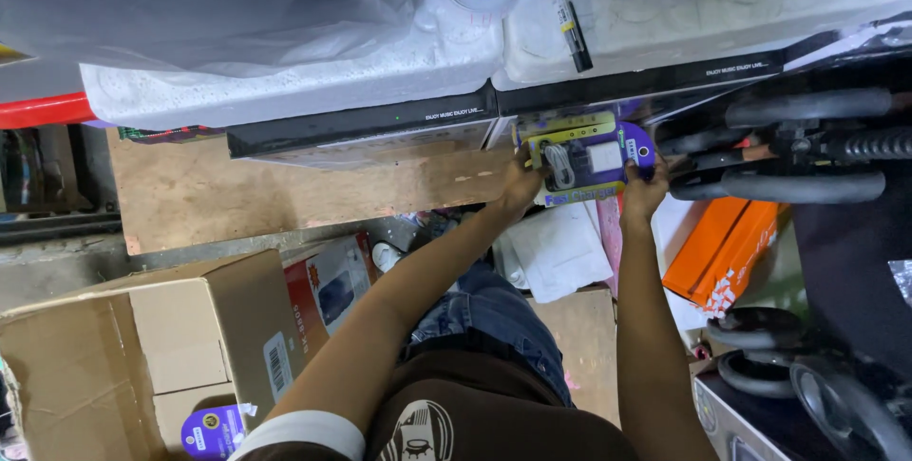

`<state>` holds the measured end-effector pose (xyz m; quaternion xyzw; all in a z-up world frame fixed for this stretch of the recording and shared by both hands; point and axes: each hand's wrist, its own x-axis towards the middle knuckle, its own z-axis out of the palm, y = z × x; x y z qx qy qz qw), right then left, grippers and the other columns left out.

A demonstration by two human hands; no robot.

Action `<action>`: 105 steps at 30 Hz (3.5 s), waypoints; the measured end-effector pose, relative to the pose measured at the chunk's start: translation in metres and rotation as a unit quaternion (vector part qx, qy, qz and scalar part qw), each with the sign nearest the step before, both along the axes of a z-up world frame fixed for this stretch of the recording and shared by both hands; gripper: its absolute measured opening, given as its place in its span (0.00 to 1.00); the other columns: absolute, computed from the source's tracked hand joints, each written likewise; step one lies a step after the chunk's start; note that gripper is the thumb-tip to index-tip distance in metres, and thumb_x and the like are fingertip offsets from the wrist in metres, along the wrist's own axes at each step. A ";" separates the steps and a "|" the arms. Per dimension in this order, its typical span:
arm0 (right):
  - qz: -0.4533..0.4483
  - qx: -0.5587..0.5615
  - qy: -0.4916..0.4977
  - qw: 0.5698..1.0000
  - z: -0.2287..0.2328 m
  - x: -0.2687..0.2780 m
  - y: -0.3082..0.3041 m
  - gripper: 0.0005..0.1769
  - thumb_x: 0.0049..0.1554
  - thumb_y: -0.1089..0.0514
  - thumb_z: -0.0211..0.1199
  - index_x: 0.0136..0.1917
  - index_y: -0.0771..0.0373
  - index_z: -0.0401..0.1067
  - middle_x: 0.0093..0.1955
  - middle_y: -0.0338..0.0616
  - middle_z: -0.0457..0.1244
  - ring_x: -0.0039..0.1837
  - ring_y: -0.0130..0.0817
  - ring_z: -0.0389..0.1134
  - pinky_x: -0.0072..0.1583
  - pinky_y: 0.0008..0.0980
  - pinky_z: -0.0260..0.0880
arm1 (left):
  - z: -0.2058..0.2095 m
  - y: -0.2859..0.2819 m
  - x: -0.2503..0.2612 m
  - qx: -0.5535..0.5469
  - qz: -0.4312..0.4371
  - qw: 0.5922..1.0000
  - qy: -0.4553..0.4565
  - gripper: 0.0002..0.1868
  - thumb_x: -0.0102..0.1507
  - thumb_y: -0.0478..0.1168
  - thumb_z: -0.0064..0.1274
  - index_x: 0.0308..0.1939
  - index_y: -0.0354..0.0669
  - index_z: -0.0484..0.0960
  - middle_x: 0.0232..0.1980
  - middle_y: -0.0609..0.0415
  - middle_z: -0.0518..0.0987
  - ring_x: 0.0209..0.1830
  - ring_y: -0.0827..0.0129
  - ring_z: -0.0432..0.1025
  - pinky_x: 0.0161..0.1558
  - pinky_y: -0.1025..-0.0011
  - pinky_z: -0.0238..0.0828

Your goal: Sorting and organizing packaged phone chargers and USB cables into boxes and trays.

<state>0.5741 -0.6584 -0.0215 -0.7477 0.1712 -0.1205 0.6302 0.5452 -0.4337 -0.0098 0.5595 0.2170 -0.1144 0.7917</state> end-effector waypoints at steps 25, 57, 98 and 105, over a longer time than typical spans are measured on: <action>0.165 -0.288 -0.196 0.923 0.107 -0.136 0.159 0.13 0.60 0.69 0.62 0.59 0.67 0.69 0.64 0.56 0.60 0.69 0.56 0.60 0.70 0.50 0.59 | 0.065 0.205 -0.164 -0.004 0.073 0.991 -0.108 0.16 0.70 0.37 0.49 0.62 0.41 0.78 0.54 0.58 0.81 0.52 0.75 0.73 0.50 0.75 0.68; 0.905 -0.145 -0.267 0.299 0.226 -0.362 0.577 0.10 0.56 0.64 0.60 0.52 0.61 0.73 0.52 0.45 0.65 0.52 0.47 0.70 0.52 0.45 0.70 | 0.036 0.411 -0.604 0.235 0.477 0.603 0.594 0.67 0.51 0.61 0.70 0.80 0.53 0.38 0.80 0.32 0.47 0.76 0.36 0.51 0.67 0.39 0.58; 0.640 0.257 0.206 0.694 0.233 -0.168 0.430 0.12 0.65 0.62 0.55 0.62 0.63 0.71 0.56 0.39 0.68 0.58 0.26 0.68 0.63 0.30 0.67 | 0.201 0.364 -0.319 -0.654 -0.018 0.732 -0.190 0.50 0.69 0.75 0.39 0.80 0.40 0.62 0.76 0.25 0.63 0.72 0.18 0.59 0.65 0.22 0.56; 0.438 0.341 0.210 0.805 0.162 -0.128 0.312 0.07 0.68 0.64 0.58 0.59 0.63 0.72 0.54 0.40 0.69 0.54 0.29 0.70 0.57 0.32 0.71 | 0.156 0.310 -0.245 -0.684 -0.051 0.724 -0.065 0.51 0.66 0.80 0.39 0.76 0.43 0.66 0.72 0.31 0.68 0.68 0.27 0.64 0.64 0.20 0.55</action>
